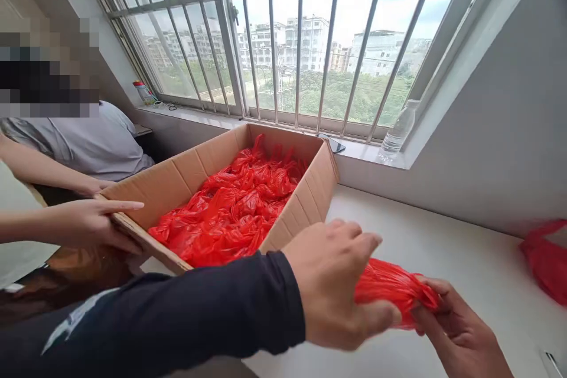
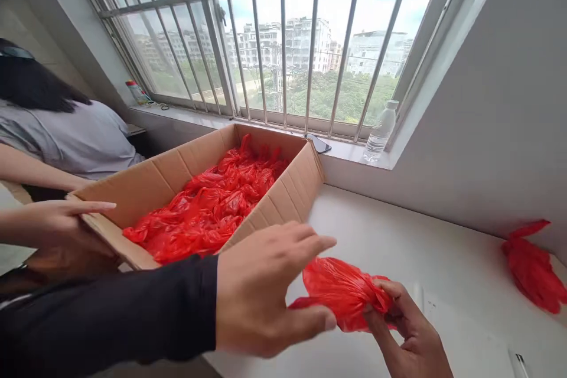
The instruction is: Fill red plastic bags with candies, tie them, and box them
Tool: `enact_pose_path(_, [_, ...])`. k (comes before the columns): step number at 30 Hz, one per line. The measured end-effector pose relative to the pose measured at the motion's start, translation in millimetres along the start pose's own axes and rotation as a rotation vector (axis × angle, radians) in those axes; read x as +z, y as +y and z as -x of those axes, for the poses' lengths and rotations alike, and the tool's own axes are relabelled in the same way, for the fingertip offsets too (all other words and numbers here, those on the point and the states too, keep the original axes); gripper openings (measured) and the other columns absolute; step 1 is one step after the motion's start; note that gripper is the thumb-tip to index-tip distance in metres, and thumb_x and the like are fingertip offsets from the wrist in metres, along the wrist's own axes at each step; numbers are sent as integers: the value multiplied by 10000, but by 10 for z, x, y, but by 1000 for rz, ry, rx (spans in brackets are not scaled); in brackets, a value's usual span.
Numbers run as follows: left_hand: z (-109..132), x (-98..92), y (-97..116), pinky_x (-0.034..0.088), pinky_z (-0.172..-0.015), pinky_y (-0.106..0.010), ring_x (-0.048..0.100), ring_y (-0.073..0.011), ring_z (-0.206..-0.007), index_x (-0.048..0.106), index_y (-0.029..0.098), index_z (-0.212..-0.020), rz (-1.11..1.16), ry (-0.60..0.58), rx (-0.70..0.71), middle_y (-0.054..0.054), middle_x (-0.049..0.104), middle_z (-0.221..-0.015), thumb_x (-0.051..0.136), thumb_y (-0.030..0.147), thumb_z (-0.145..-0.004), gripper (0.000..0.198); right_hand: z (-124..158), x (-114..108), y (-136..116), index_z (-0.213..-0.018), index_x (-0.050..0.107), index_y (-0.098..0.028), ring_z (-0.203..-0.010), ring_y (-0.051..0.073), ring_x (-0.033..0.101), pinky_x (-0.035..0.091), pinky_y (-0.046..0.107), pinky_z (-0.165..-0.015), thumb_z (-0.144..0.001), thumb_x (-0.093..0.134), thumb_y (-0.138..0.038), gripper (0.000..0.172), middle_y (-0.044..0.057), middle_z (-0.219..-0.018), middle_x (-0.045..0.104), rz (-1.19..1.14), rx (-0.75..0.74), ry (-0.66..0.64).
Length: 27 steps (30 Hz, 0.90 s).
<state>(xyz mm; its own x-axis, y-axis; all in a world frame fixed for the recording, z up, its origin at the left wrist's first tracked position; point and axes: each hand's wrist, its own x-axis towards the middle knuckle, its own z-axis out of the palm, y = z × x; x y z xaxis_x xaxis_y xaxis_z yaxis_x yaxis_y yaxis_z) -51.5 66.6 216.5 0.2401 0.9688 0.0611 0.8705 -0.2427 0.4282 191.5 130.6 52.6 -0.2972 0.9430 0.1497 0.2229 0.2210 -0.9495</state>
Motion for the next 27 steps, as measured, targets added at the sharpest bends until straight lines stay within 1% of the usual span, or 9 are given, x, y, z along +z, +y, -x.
enact_pose_path(1, [161,234,209,490,-1009,-525,646,-355,-1134,462,141,-1496,51,-8,36,-168,681,-1284,742,622,-753,928,62,-12,-76,-1021,706,-265,-637,165,654,597,210,-583,-847,719,-562,344,33,-887,711,-7,-50,-46])
enact_pose_path(3, [391,653,499,477,-998,-507,622,-356,-1151,488,166,-1457,195,3,-19,-172,661,-1302,750,576,-757,853,227,-49,-216,-1027,717,-271,-703,187,704,612,211,-611,-865,720,-495,277,42,-916,732,-28,-157,-145])
enact_pose_path(6, [521,918,674,458,-714,-322,576,-194,-747,634,205,-890,384,72,-204,-21,659,-833,667,327,-831,139,528,-172,-294,-1133,710,-300,-838,215,743,638,247,-731,-885,707,-464,297,56,-1018,753,-61,-205,-228])
enact_pose_path(9, [513,644,704,346,-568,-271,400,-120,-582,464,204,-690,465,162,-293,44,447,-623,507,278,-929,253,762,-381,-71,-1301,635,-325,-852,210,733,639,261,-755,-900,682,-497,439,53,-1005,747,-129,-119,-155])
enact_pose_path(14, [558,-108,899,449,-619,-252,539,-149,-707,565,195,-898,595,369,-338,2,574,-829,484,445,-975,273,884,-610,673,-1216,672,-261,-697,237,716,646,315,-615,-833,743,-541,480,58,-842,738,-263,81,-138])
enact_pose_path(17, [620,-86,969,426,-588,-233,510,-136,-665,630,200,-877,565,478,-349,18,576,-774,595,443,-951,256,956,-599,799,-1148,678,-250,-669,212,675,613,311,-615,-874,675,-595,441,37,-783,709,-295,210,-26])
enact_pose_path(19, [607,142,820,446,-618,-242,533,-148,-694,648,213,-896,547,544,-367,22,586,-769,623,436,-948,230,966,-614,754,-1159,651,-257,-697,190,646,584,300,-651,-918,613,-602,423,23,-798,695,-270,234,31])
enact_pose_path(22, [429,628,321,501,-761,-279,604,-186,-867,662,212,-1056,621,583,-376,0,659,-906,612,411,-964,225,882,-799,769,-1167,640,-255,-749,205,648,553,319,-662,-909,573,-647,474,36,-834,697,-144,250,79])
enact_pose_path(27, [-1,1297,-441,568,-834,-397,682,-209,-929,648,156,-1166,631,532,-409,-61,701,-1062,619,377,-983,288,766,-1504,1357,-1163,648,-372,-795,272,697,551,426,-690,-834,532,-713,488,42,-978,728,388,317,272])
